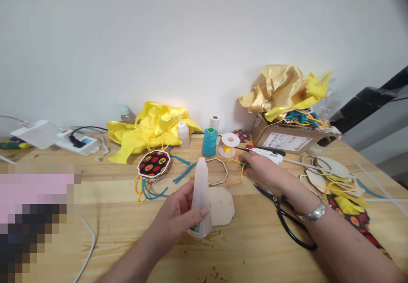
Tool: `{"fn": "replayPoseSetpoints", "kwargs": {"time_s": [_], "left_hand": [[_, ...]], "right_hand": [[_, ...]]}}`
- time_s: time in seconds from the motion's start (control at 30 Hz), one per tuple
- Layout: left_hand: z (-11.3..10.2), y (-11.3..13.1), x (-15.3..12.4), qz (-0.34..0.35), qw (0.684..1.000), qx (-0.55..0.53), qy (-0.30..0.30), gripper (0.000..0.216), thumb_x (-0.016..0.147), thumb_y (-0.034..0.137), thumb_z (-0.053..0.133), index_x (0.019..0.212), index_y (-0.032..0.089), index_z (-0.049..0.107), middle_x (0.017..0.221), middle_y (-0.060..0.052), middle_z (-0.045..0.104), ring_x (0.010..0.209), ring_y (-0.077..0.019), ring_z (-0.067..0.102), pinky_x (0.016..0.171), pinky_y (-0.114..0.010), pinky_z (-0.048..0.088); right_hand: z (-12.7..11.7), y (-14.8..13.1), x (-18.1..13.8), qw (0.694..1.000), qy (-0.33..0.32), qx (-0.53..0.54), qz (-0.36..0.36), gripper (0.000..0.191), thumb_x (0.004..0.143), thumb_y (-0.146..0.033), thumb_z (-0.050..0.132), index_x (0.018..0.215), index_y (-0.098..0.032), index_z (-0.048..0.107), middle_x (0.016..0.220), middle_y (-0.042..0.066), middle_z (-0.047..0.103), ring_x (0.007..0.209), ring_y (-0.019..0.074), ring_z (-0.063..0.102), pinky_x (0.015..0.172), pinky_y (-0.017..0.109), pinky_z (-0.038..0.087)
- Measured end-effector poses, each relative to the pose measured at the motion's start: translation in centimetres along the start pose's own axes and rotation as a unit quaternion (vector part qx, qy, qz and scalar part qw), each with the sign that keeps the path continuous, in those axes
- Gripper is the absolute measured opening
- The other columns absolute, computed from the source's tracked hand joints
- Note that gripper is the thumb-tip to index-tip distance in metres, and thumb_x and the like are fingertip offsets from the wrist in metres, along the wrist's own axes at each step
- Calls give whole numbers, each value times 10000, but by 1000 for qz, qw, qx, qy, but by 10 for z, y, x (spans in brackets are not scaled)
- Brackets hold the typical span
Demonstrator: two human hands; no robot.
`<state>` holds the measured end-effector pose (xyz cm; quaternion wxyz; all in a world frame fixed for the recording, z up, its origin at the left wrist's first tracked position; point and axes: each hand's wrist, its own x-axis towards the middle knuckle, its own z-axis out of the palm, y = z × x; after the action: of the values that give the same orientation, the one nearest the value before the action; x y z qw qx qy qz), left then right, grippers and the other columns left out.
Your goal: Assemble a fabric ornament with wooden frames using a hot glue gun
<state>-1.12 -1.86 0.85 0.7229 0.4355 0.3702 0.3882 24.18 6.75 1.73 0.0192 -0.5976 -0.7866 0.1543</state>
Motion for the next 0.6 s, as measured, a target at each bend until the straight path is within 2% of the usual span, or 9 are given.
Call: {"fn": "replayPoseSetpoints", "kwargs": {"time_s": [0.07, 0.17, 0.33, 0.43, 0.53, 0.6], "left_hand": [[0, 0, 0, 0, 1000, 5, -2, 416, 702, 289, 743, 1088, 214, 608, 870, -18, 683, 778, -151, 623, 651, -214, 473], [1, 1, -1, -3, 1000, 7, -14, 425, 712, 289, 736, 1108, 219, 600, 889, -19, 685, 780, -149, 622, 645, -215, 476], [1, 1, -2, 0, 1000, 4, -20, 455, 722, 285, 728, 1150, 219, 587, 889, -25, 693, 790, -156, 629, 662, -225, 481], [1, 0, -3, -1, 1000, 6, -21, 457, 716, 292, 731, 1145, 221, 590, 910, -34, 699, 822, -174, 635, 680, -238, 487], [1, -1, -3, 3, 1000, 7, -20, 463, 706, 297, 738, 1142, 228, 597, 905, -32, 702, 824, -176, 636, 672, -230, 483], [2, -1, -3, 3, 1000, 10, -19, 474, 706, 302, 738, 1153, 233, 597, 913, -34, 705, 812, -176, 638, 655, -228, 481]], "right_hand": [[3, 3, -1, 1000, 10, 3, 4, 187, 721, -104, 538, 849, -160, 662, 870, 89, 673, 800, 200, 606, 674, 257, 395], [1, 7, -6, 999, 38, 16, 9, 124, 734, -115, 522, 679, -171, 618, 737, 57, 658, 689, 167, 577, 602, 242, 360], [-31, 12, -20, 989, 130, 52, 51, 143, 814, -224, 477, 723, -183, 580, 666, 25, 639, 634, 156, 572, 595, 242, 387], [-47, 11, -27, 966, 188, 138, 112, 188, 824, -322, 480, 709, -193, 553, 549, -7, 598, 497, 141, 543, 506, 238, 390], [-44, 5, -26, 936, 215, 204, 188, 150, 782, -296, 521, 683, -190, 560, 502, -2, 598, 443, 145, 548, 469, 245, 399], [-30, 1, -18, 936, 212, 196, 203, 103, 764, -226, 514, 751, -169, 598, 542, 30, 637, 491, 170, 596, 496, 259, 424]]}}
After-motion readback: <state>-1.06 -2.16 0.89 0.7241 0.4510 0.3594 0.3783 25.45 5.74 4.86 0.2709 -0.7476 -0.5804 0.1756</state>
